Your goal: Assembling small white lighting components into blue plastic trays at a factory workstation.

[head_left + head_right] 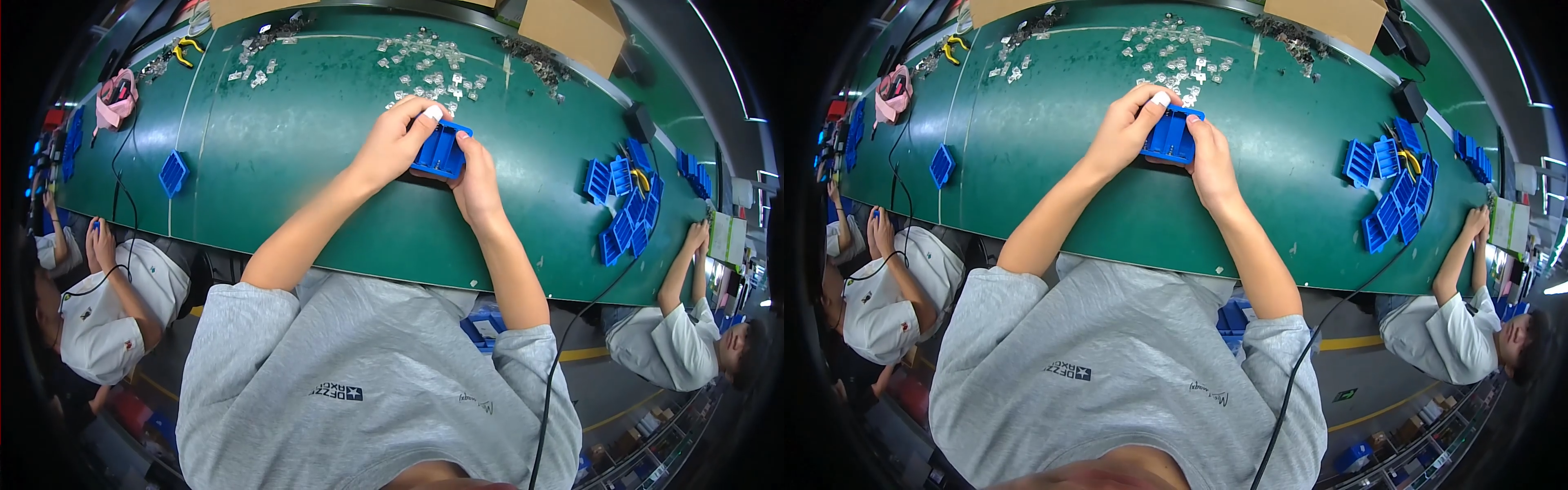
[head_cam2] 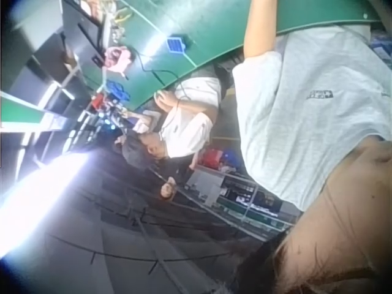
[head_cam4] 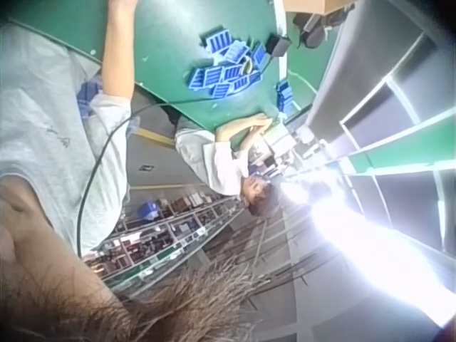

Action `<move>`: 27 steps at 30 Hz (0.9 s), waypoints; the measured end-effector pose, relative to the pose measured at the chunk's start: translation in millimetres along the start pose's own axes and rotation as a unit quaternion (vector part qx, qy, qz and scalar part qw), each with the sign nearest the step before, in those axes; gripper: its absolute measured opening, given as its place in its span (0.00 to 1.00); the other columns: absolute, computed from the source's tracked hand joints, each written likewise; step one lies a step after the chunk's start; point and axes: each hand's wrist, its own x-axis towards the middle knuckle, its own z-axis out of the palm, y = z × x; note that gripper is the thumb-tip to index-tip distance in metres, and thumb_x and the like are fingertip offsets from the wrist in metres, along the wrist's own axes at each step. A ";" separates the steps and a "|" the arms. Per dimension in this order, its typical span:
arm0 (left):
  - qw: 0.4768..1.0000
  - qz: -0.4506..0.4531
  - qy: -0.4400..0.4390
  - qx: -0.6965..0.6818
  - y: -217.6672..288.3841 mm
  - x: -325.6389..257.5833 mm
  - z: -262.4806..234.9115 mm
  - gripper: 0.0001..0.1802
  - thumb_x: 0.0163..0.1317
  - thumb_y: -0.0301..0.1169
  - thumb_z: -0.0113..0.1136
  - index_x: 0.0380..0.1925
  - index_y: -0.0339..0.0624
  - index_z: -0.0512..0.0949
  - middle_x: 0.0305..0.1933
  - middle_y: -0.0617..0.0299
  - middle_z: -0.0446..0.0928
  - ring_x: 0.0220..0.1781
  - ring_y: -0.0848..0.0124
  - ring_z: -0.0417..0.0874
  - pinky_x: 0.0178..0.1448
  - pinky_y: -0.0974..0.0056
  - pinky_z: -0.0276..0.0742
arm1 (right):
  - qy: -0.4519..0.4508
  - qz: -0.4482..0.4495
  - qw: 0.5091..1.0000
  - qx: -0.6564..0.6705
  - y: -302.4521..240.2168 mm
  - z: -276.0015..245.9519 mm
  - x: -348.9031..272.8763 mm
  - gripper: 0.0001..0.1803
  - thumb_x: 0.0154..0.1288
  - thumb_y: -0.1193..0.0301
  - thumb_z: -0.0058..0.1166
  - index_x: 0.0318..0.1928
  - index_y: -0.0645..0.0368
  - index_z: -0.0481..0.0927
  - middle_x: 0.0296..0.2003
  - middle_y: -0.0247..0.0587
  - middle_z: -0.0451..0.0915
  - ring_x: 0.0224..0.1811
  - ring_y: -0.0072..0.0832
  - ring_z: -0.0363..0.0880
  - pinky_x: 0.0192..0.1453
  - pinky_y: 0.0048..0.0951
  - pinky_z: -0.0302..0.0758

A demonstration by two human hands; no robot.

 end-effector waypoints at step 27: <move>0.993 -0.059 -0.048 -0.095 5.1 -4.6 -2.3 0.18 0.74 0.39 0.44 0.49 0.37 0.74 0.43 0.63 0.77 0.45 0.74 0.76 0.52 0.68 0.73 | 0.062 -0.023 0.991 -0.117 -14.3 -3.1 -1.0 0.28 0.74 0.53 0.35 0.39 0.68 0.76 0.26 0.45 0.80 0.22 0.29 0.80 0.21 0.25 0.79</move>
